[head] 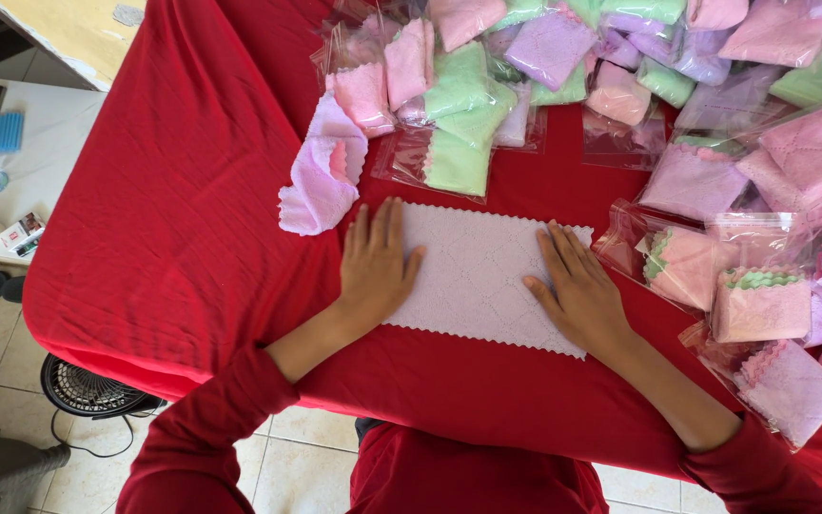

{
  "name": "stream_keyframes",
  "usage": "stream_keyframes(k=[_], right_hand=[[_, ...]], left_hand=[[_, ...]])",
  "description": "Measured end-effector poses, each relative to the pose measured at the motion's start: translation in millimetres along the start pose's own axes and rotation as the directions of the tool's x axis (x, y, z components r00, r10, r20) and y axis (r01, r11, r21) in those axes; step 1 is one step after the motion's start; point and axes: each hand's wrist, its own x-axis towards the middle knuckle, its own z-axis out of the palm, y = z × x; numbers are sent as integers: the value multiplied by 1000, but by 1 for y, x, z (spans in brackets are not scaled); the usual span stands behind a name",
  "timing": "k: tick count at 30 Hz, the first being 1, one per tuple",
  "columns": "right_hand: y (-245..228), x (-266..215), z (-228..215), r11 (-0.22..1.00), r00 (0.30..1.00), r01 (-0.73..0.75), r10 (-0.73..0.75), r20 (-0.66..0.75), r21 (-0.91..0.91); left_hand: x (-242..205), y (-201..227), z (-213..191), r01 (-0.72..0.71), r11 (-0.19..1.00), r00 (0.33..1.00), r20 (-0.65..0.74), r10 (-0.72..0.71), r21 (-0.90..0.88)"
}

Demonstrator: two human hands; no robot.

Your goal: The person picks up soft cloth squares from a pile, folds them into small rectangles, and places them individually into clear plastic adhesive bags.

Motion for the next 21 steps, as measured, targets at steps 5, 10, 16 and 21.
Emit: stream_keyframes(k=[5,10,16,21], right_hand=[[0,-1,1,1000,1000,4,-4,-20,17],[1,-1,1,998,1000,-5,6,-18,60],[4,-1,2,997,999,-15,17,-37,77],[2,0,-1,996,1000,-15,16,-14,88]], left_hand=[[-11,-46,45,110,969,975,-212,-63,223],[-1,-40,24,184,982,982,36,-183,-33],[13,-23,23,285,957,944,155,-290,57],[13,-12,-39,433,869,857,410,-313,-239]])
